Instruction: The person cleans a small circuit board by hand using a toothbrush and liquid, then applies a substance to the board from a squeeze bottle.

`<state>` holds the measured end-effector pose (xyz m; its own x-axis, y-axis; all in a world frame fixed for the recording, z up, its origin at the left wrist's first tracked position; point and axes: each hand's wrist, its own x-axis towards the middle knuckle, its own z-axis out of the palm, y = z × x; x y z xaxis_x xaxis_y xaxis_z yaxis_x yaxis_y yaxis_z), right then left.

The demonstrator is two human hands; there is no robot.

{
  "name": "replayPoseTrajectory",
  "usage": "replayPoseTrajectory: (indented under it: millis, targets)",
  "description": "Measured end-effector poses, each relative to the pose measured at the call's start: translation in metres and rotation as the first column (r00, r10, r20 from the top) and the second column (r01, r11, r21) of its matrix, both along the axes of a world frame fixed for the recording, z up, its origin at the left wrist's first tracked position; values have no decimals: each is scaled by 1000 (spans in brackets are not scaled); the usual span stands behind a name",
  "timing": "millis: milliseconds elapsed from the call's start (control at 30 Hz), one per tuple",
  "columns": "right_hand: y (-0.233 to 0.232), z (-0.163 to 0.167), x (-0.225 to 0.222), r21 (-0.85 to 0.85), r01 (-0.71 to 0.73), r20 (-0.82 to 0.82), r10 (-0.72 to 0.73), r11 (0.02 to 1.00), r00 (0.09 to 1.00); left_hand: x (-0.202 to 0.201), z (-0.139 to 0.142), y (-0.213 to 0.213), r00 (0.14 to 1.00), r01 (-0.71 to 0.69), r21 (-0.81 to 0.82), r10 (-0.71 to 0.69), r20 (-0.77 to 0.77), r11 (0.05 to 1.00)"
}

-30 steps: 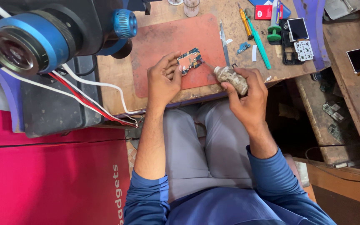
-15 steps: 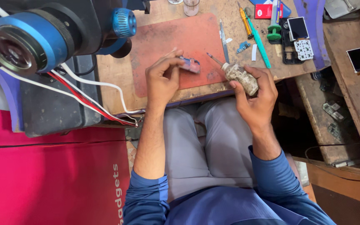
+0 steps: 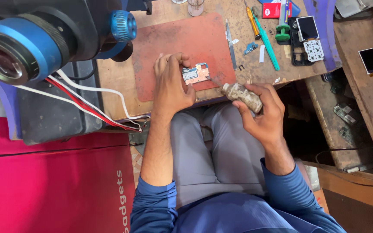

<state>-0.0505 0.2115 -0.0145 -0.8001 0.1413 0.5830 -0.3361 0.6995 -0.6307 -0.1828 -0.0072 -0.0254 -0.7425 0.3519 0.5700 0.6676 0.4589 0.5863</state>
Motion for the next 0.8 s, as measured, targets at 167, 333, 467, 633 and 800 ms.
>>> replayPoseTrajectory:
  millis: [167,333,467,633,800]
  targets:
    - [0,-5,7,-9,-10,-22,10,1000,1000,0,-6,-1,996,-28,51,23,83,998]
    - [-4,-9,2,-30,-22,-38,21,999,999,0,-8,0,976,27,171,-63,208,985]
    - [-16,-8,-11,-6,-49,-65,49,999,997,-3,-10,0,976,58,198,-98,196,978]
    - [-34,-6,-25,16,-87,-70,88,996,994,-7,-13,-1,965,77,256,-136,226,964]
    - [-39,-1,-25,75,-58,-55,63,995,997,-6,-13,-1,970,68,236,-120,212,969]
